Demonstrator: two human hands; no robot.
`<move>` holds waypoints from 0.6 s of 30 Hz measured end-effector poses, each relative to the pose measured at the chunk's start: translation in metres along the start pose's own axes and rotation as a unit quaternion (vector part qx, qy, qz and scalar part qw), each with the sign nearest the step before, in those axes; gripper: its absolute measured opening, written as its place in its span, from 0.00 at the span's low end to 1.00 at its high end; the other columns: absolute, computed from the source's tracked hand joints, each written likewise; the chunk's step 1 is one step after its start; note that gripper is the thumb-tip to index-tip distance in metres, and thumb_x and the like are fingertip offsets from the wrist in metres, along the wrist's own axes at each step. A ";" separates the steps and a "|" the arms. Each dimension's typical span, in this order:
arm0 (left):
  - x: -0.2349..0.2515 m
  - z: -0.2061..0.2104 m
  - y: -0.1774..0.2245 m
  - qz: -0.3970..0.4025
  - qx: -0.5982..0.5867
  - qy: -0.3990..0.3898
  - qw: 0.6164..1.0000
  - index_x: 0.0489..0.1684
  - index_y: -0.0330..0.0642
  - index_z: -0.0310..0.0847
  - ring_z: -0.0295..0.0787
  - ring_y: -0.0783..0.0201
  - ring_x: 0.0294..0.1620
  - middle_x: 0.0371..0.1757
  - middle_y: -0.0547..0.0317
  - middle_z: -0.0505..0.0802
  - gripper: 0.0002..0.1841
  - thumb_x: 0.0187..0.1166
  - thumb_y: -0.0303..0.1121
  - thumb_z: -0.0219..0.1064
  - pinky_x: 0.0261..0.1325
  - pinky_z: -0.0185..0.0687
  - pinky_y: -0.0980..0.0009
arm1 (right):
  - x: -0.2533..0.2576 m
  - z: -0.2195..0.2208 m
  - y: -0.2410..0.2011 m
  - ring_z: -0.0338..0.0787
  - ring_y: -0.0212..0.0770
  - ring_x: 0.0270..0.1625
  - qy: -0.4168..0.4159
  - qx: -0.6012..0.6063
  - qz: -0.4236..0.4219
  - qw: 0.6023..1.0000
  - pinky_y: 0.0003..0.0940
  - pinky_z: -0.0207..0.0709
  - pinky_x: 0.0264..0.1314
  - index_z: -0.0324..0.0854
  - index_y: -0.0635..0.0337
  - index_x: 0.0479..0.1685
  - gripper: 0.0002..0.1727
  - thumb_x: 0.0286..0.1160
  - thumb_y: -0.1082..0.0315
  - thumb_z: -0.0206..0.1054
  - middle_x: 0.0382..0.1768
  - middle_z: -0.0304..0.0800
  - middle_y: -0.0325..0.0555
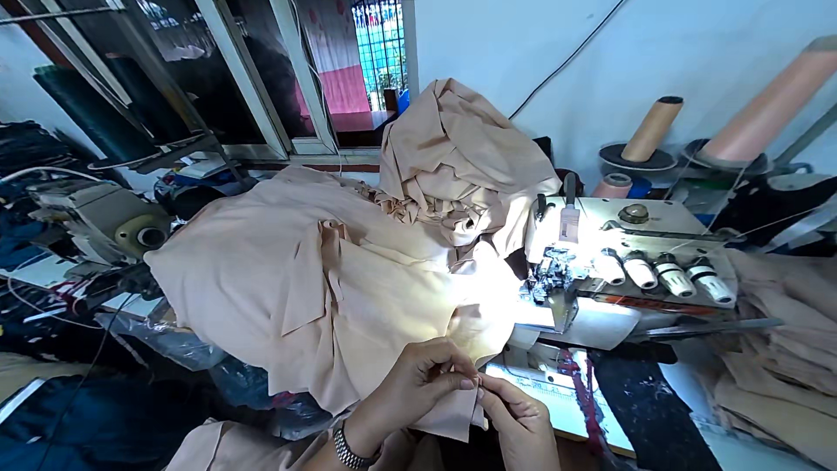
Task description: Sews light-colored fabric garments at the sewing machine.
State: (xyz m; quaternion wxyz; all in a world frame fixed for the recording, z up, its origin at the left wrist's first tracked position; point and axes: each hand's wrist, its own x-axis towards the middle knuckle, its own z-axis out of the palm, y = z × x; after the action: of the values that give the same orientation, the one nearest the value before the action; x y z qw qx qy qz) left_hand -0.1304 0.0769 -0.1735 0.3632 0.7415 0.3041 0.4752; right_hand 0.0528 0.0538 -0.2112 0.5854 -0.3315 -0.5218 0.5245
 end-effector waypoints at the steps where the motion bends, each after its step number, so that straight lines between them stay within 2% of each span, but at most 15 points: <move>1: 0.001 0.000 0.000 0.002 0.012 0.003 1.000 0.45 0.33 0.88 0.80 0.78 0.38 0.38 0.60 0.89 0.07 0.80 0.29 0.70 0.43 0.77 0.83 | 0.000 0.000 -0.001 0.92 0.23 0.40 -0.001 0.000 -0.001 1.000 0.18 0.85 0.46 0.92 0.69 0.47 0.12 0.74 0.82 0.62 0.42 0.97 0.41; 3: 0.001 0.001 -0.001 0.003 0.034 0.008 0.999 0.45 0.33 0.89 0.80 0.78 0.37 0.38 0.59 0.89 0.08 0.81 0.29 0.70 0.41 0.76 0.84 | 0.000 0.000 -0.001 0.93 0.24 0.43 -0.004 -0.001 -0.005 1.000 0.19 0.87 0.50 0.91 0.69 0.48 0.12 0.74 0.82 0.62 0.43 0.97 0.41; 7: 0.001 0.003 -0.002 -0.009 0.056 0.018 0.998 0.46 0.35 0.92 0.83 0.78 0.39 0.39 0.58 0.90 0.08 0.80 0.30 0.70 0.44 0.79 0.84 | 0.002 0.000 -0.001 0.93 0.23 0.43 -0.002 -0.023 -0.013 1.000 0.19 0.86 0.51 0.92 0.69 0.46 0.11 0.73 0.81 0.63 0.41 0.97 0.40; 11: 0.003 0.004 -0.003 -0.031 0.064 0.045 0.996 0.43 0.37 0.95 0.84 0.80 0.38 0.38 0.61 0.91 0.07 0.77 0.30 0.73 0.44 0.80 0.85 | 0.011 -0.001 0.001 0.92 0.22 0.40 -0.012 -0.049 -0.038 0.998 0.17 0.86 0.46 0.92 0.68 0.44 0.10 0.73 0.78 0.64 0.38 0.96 0.39; 13: 0.007 0.005 -0.002 -0.040 0.063 0.061 0.995 0.39 0.37 0.93 0.84 0.80 0.36 0.36 0.63 0.91 0.06 0.77 0.30 0.73 0.42 0.80 0.85 | 0.017 0.001 0.003 0.91 0.24 0.39 -0.016 -0.040 -0.073 0.996 0.18 0.86 0.44 0.90 0.66 0.44 0.08 0.72 0.78 0.65 0.38 0.95 0.38; 15: 0.014 0.003 0.001 -0.044 0.072 0.073 0.994 0.37 0.37 0.91 0.82 0.80 0.34 0.34 0.65 0.89 0.06 0.78 0.30 0.72 0.40 0.79 0.85 | 0.024 0.001 0.008 0.90 0.24 0.43 -0.031 -0.028 -0.132 0.990 0.19 0.86 0.48 0.84 0.60 0.46 0.07 0.73 0.77 0.67 0.40 0.92 0.36; 17: 0.022 -0.006 0.004 -0.037 0.084 0.088 0.992 0.36 0.39 0.91 0.81 0.78 0.33 0.33 0.65 0.87 0.05 0.77 0.29 0.71 0.38 0.78 0.83 | 0.029 -0.002 0.014 0.89 0.22 0.43 -0.059 -0.038 -0.182 0.981 0.17 0.85 0.50 0.86 0.58 0.45 0.04 0.78 0.71 0.68 0.40 0.91 0.33; 18: 0.027 -0.011 0.007 -0.029 0.087 0.096 0.991 0.36 0.39 0.91 0.81 0.77 0.32 0.33 0.65 0.87 0.04 0.77 0.28 0.71 0.36 0.79 0.83 | 0.031 -0.005 0.017 0.90 0.22 0.44 -0.077 -0.047 -0.193 0.977 0.17 0.85 0.51 0.88 0.58 0.46 0.06 0.83 0.68 0.66 0.41 0.93 0.34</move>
State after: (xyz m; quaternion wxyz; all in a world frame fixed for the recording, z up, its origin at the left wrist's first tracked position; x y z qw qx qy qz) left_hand -0.1300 0.0973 -0.1520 0.2796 0.7122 0.3991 0.5052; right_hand 0.0501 0.0886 -0.2204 0.6173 -0.2099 -0.6435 0.4010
